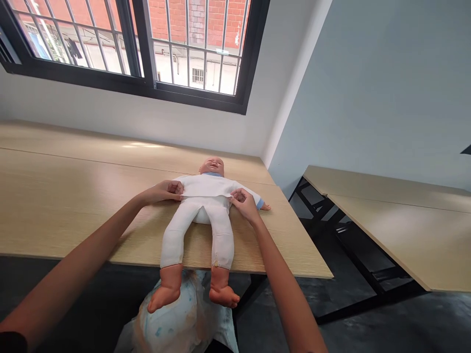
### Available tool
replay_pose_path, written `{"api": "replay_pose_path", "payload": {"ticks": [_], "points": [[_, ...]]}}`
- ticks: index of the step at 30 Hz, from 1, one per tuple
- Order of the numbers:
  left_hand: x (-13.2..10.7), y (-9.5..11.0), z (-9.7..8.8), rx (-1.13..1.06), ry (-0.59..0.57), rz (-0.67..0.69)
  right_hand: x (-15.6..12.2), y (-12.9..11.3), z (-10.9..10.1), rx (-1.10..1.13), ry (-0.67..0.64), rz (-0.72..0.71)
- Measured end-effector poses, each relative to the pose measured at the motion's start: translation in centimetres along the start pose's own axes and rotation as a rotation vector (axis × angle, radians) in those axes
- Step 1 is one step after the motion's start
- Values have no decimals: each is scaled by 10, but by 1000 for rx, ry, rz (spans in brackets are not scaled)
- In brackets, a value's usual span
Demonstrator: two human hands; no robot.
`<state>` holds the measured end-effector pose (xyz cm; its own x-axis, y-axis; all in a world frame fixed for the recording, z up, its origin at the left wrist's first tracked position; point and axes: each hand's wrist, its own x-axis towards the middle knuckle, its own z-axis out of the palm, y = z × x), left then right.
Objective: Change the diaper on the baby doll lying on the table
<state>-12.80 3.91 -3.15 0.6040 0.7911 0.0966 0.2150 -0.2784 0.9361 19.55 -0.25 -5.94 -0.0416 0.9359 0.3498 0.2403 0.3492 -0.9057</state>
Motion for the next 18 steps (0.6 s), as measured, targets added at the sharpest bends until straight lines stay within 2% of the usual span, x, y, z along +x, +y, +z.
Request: {"api": "replay_pose_path", "payload": {"ticks": [4, 11, 18], "points": [[-2, 4, 1, 34, 7, -8, -3, -7, 2, -21, -29, 15], [-1, -1, -2, 64, -45, -7, -3, -6, 1, -150, -192, 76], [2, -5, 2, 75, 11, 38, -3, -6, 2, -100, -174, 69]]}}
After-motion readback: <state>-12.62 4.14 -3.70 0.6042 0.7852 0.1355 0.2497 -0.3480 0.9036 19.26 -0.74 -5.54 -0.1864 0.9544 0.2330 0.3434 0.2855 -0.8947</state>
